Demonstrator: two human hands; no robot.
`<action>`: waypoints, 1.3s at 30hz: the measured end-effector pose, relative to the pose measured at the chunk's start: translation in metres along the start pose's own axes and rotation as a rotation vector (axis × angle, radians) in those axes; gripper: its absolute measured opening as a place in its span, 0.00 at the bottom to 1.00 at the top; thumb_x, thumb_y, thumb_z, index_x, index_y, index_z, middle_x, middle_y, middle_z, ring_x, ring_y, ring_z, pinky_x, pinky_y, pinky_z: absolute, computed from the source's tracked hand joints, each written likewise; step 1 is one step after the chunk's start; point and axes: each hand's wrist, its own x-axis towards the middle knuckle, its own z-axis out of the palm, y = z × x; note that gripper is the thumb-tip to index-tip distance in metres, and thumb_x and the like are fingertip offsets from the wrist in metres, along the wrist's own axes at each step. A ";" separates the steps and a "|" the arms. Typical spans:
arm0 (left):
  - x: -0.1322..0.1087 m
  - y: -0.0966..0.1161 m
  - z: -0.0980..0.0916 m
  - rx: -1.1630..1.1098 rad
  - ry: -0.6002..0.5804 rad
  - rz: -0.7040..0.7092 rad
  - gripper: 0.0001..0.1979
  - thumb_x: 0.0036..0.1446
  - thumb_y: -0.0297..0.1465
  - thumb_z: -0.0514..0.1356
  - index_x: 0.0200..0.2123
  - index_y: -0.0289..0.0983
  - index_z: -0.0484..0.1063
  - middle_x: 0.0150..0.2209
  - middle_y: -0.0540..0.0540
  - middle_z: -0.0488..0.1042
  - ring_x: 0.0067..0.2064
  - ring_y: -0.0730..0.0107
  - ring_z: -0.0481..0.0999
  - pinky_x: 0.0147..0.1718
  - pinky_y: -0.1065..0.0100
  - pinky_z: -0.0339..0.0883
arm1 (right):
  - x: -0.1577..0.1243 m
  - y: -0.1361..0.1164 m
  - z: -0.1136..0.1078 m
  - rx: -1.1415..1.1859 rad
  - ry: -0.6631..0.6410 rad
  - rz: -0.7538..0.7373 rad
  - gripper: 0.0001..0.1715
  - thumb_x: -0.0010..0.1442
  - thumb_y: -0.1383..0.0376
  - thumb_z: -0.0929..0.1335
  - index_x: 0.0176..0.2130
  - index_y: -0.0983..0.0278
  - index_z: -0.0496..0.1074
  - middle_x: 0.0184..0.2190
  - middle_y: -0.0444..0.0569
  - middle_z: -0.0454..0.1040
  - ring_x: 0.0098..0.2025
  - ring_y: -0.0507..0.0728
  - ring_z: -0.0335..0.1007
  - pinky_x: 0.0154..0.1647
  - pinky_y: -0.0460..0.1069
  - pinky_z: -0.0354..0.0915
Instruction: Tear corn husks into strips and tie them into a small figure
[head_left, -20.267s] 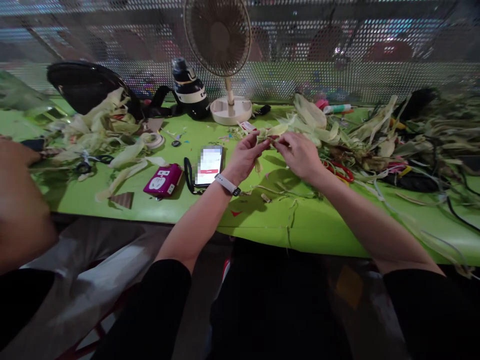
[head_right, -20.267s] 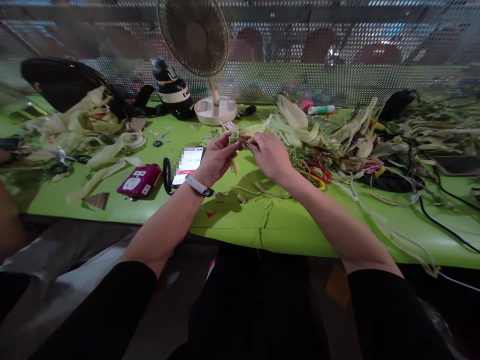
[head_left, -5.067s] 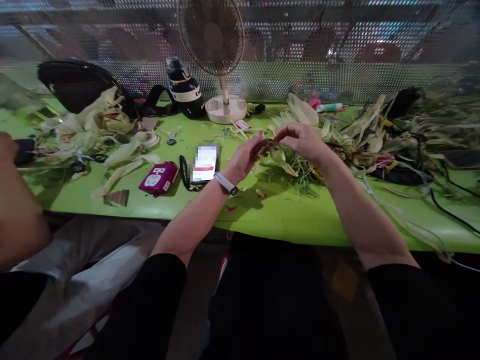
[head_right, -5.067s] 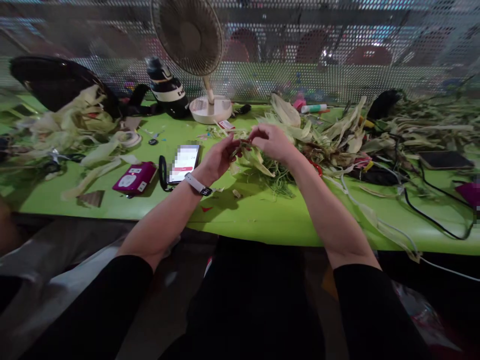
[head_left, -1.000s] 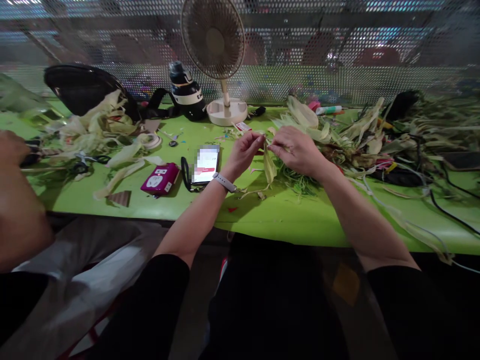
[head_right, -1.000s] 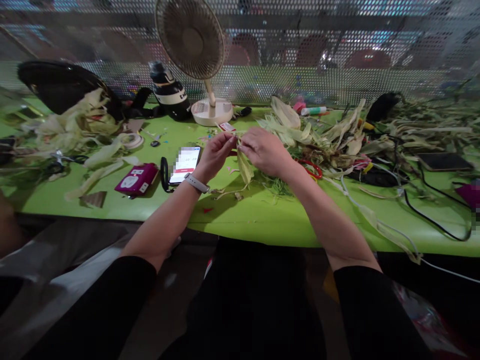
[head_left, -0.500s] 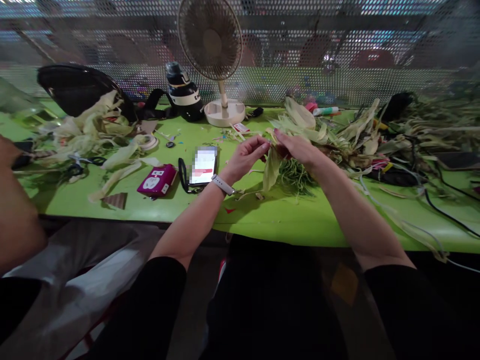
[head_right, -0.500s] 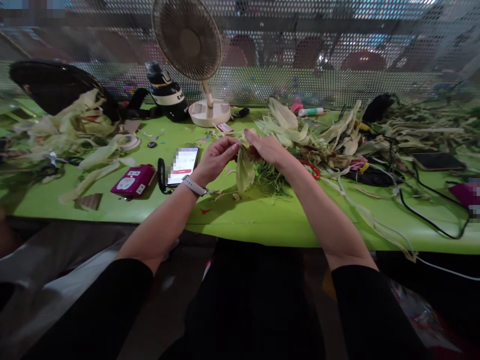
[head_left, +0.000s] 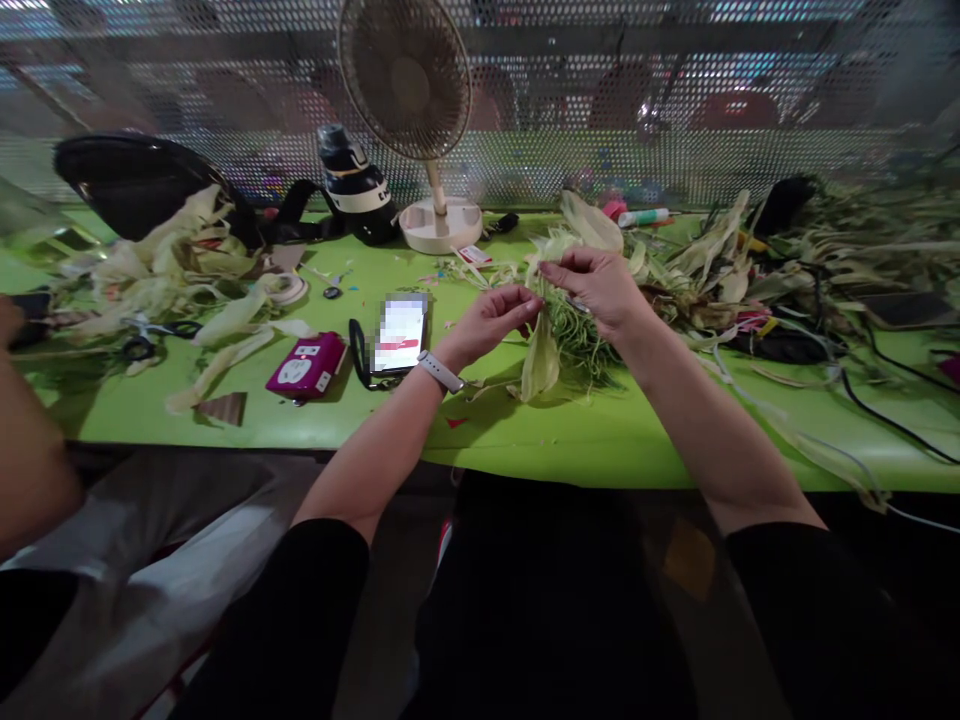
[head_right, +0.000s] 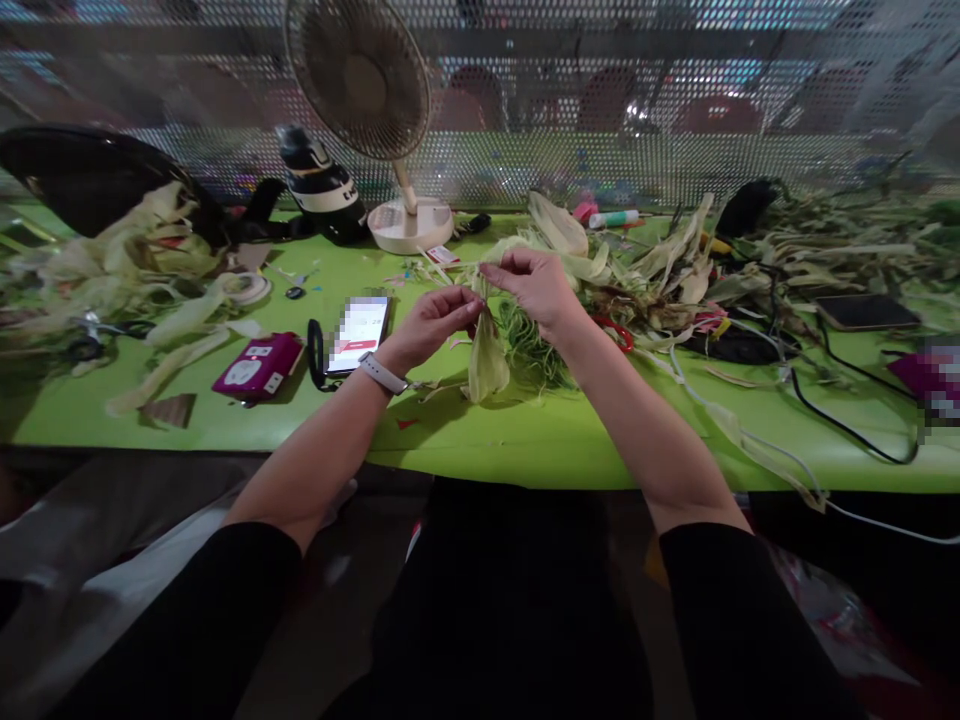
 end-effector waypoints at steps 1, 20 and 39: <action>-0.001 0.001 -0.001 -0.006 -0.010 -0.022 0.22 0.53 0.50 0.69 0.31 0.36 0.73 0.26 0.52 0.71 0.29 0.79 0.71 0.31 0.73 0.68 | 0.000 0.000 0.002 -0.017 0.015 -0.042 0.22 0.51 0.58 0.78 0.21 0.63 0.67 0.21 0.39 0.61 0.29 0.49 0.58 0.32 0.48 0.57; 0.005 -0.016 0.000 -0.211 0.204 -0.076 0.12 0.59 0.39 0.68 0.40 0.38 0.77 0.42 0.45 0.82 0.43 0.71 0.82 0.43 0.67 0.78 | -0.013 -0.023 -0.013 -0.505 0.029 -0.206 0.20 0.64 0.52 0.70 0.27 0.61 0.69 0.26 0.47 0.69 0.34 0.57 0.66 0.38 0.53 0.62; 0.007 -0.020 -0.004 0.075 0.372 0.122 0.14 0.57 0.42 0.69 0.36 0.37 0.76 0.35 0.47 0.81 0.35 0.75 0.81 0.33 0.72 0.78 | -0.017 -0.011 -0.006 -0.698 -0.102 -0.275 0.08 0.64 0.59 0.68 0.42 0.60 0.72 0.33 0.50 0.75 0.36 0.60 0.68 0.42 0.55 0.61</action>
